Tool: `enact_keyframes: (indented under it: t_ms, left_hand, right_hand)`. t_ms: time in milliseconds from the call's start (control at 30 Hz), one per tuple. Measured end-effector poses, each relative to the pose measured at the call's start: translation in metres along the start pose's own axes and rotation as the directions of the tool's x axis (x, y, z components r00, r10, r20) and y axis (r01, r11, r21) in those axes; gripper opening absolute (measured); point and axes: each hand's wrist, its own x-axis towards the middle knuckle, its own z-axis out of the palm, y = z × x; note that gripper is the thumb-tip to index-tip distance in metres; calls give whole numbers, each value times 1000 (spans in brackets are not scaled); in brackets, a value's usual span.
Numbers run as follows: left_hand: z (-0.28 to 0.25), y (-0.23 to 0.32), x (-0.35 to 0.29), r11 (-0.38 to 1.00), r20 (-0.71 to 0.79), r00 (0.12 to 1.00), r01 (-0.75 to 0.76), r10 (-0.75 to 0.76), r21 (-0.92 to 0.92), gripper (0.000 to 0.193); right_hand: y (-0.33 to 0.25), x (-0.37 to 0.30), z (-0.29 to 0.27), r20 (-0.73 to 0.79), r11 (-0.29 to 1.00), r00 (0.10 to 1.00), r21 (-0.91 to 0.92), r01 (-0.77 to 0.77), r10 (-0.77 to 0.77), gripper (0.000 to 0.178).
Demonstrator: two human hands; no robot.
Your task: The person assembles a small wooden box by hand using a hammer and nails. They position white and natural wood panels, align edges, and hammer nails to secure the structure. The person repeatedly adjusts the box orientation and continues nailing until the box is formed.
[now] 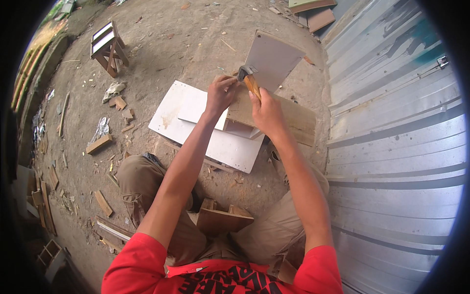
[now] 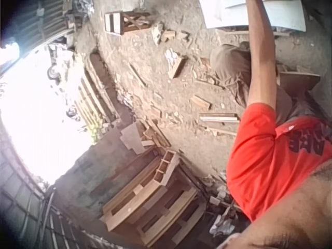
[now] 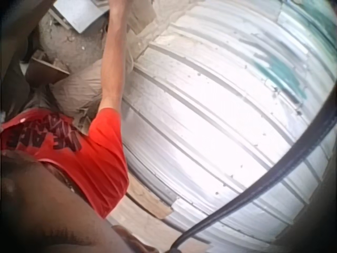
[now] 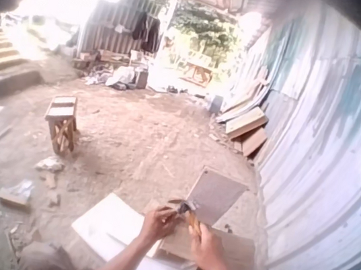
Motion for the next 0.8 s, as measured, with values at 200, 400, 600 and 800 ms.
enact_keyframes:
  t_ms: [200,400,600,800]
  left_hand:
    - [1,-1,0,999,7,1000,12,-13,43,19]
    - [-1,-5,0,999,7,1000,-5,5,50,19]
    - [-1,1,-1,998,10,1000,4,-5,58,19]
    - [-1,0,-1,999,30,999,17,-18,40,20]
  right_hand:
    - [-1,-1,1,-11,1000,1000,-18,7,-7,35]
    - [-7,-1,1,-20,999,1000,24,-21,21,37]
    - [0,-1,2,-31,1000,1000,-26,0,0,38]
    - [-9,-3,-2,14,997,997,-23,-71,71,39]
